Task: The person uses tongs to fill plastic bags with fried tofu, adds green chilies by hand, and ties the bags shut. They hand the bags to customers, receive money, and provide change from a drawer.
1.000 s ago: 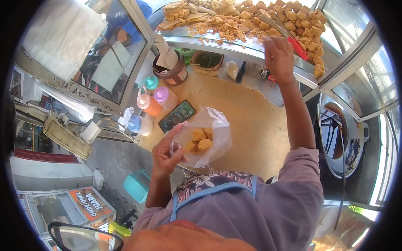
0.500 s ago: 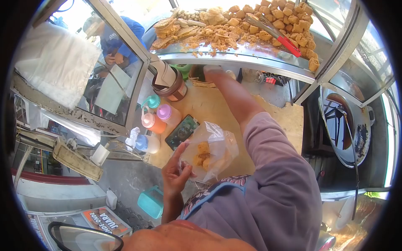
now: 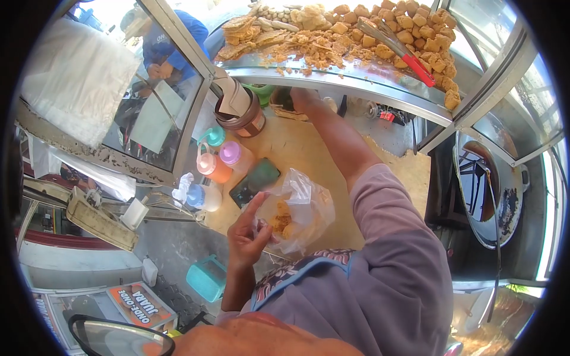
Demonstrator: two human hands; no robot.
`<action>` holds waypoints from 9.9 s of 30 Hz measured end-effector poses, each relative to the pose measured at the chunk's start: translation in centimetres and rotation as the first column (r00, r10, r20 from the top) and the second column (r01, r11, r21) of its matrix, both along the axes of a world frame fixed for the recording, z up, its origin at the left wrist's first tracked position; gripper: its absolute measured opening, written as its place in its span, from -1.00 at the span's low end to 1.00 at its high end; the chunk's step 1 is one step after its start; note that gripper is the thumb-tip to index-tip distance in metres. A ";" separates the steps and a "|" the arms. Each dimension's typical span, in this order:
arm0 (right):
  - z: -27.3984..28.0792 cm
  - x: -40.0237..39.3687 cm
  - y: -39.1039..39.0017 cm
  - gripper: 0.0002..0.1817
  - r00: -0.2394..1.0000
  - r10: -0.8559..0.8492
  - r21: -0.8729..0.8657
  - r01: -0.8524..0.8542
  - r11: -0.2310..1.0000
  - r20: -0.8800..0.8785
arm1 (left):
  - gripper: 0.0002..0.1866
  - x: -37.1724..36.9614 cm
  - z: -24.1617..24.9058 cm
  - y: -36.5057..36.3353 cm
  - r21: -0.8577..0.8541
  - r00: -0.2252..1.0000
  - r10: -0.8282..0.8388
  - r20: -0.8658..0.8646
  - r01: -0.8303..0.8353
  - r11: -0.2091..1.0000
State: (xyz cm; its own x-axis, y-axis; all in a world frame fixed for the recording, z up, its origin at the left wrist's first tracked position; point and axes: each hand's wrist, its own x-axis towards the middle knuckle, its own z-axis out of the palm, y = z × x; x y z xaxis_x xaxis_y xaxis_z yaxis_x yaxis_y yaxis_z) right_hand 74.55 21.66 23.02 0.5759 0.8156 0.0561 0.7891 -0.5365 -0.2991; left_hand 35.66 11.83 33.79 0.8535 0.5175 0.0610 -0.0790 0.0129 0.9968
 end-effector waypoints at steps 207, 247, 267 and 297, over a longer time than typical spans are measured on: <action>14.5 -40.5 44.0 -0.71 0.326 0.426 0.524 0.674 0.521 -0.844 | -0.33 -11.1 -13.7 57.8 -0.856 0.805 0.316 0.503 0.413 0.311; 12.8 -43.2 52.2 -0.82 0.987 -0.005 0.509 -0.080 0.857 0.163 | -0.45 -30.7 -27.3 54.2 -0.919 0.854 -0.400 -0.333 -0.199 0.342; 7.2 -54.6 -5.3 -0.83 0.920 0.391 0.596 -0.296 0.747 -0.034 | -0.52 -11.6 -23.4 6.7 -0.509 0.557 -0.744 -0.369 0.548 0.663; -3.5 -50.2 -27.7 -0.78 0.820 -0.562 0.346 0.499 0.795 0.108 | -0.46 -22.1 -26.8 6.2 -0.902 0.286 -0.958 0.005 0.414 0.119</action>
State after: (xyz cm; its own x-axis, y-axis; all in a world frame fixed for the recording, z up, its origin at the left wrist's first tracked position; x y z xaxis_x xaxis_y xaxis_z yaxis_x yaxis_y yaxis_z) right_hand 24.32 -6.08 19.49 0.8634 0.3116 0.3967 0.4633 -0.8010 -0.3791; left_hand 13.58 18.02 6.95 0.5111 -0.7405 -0.4364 0.8440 0.3363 0.4178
